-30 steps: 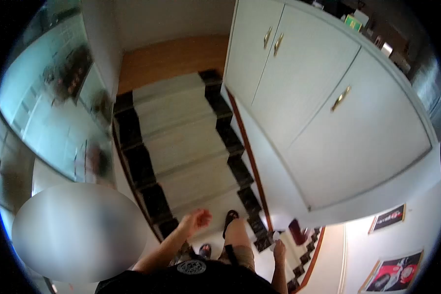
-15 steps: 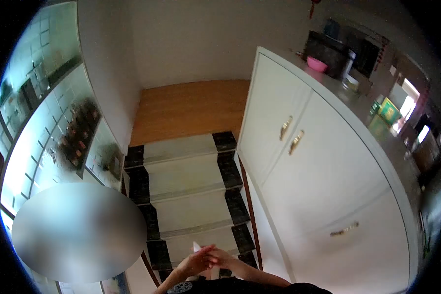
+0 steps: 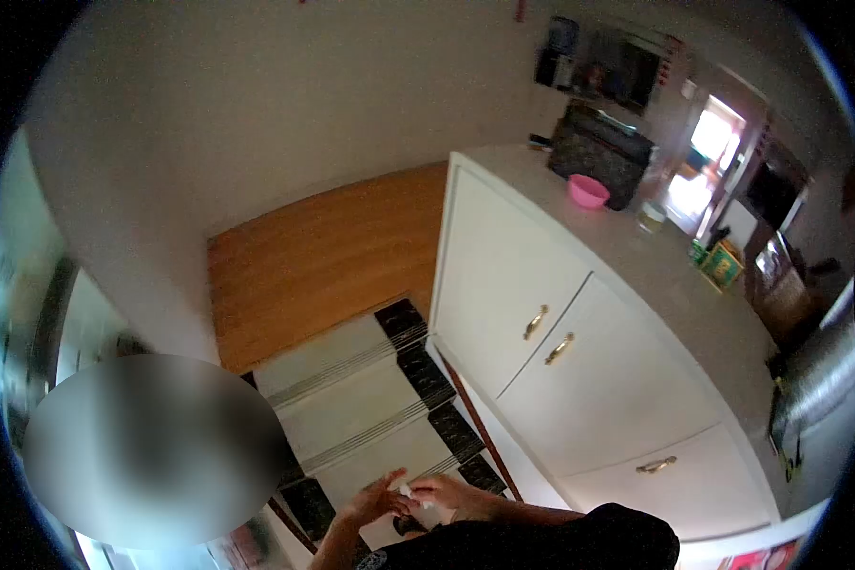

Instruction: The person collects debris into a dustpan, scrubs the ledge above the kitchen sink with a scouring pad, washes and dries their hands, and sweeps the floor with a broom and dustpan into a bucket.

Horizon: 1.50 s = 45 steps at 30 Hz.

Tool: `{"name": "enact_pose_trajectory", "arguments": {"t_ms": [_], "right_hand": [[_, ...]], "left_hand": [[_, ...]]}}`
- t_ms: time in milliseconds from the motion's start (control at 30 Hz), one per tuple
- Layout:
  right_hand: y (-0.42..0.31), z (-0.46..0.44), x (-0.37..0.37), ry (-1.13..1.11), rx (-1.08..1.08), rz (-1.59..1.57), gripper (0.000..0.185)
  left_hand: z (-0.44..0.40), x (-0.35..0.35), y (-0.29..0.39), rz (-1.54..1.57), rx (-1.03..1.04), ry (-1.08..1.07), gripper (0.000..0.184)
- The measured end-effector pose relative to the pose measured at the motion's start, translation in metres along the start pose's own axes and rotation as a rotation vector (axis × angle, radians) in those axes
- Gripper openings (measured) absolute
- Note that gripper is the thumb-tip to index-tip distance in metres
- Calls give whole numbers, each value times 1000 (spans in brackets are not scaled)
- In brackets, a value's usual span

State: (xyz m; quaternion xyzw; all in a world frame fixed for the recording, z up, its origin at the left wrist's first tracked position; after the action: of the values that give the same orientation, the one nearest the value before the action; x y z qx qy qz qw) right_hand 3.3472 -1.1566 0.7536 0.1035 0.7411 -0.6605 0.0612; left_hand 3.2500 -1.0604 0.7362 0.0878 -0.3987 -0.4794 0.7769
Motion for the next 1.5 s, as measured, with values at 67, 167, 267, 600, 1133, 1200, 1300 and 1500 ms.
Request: {"name": "enact_pose_trajectory", "arguments": {"t_ms": [67, 167, 267, 600, 1133, 1200, 1300, 1500], "right_hand": [[-43, -17, -48, 108, 134, 59, 18], [-27, -26, -93, 454, 228, 287, 31], [-25, -60, -128, 607, -32, 490, 34], [-98, -198, -204, 189, -118, 209, 53], [-213, -472, -227, -88, -389, 773, 48], [-228, -486, -257, -22, -366, 718, 45], [-222, -487, -300, 217, -283, 576, 39], [-233, -475, -395, 568, 58, -472, 41]], "left_hand": [[-1, -8, 46, 33, -25, 20, 70], [-21, -15, 99, -29, 6, -82, 66], [-39, 8, 146, 58, -14, -263, 56], [19, -5, 286, -483, 271, 532, 28], [110, -120, 454, 946, 299, -381, 25], [123, -121, 520, 828, 267, -258, 26], [111, -187, 565, 176, 396, 293, 27], [56, -142, 667, 524, 2, 112, 26]]}}
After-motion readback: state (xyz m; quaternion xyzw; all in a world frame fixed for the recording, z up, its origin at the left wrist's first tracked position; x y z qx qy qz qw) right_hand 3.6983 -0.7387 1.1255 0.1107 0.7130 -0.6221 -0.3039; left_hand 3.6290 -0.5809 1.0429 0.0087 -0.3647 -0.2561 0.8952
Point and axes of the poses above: each hand's wrist, its own z-axis away from the middle knuckle, its own x-axis out of the palm, y = z × x, the point moved 6 cm from there along -z, towards the middle knuckle, and after that the axes turned 15 degrees about -x, right-handed, at the moved point
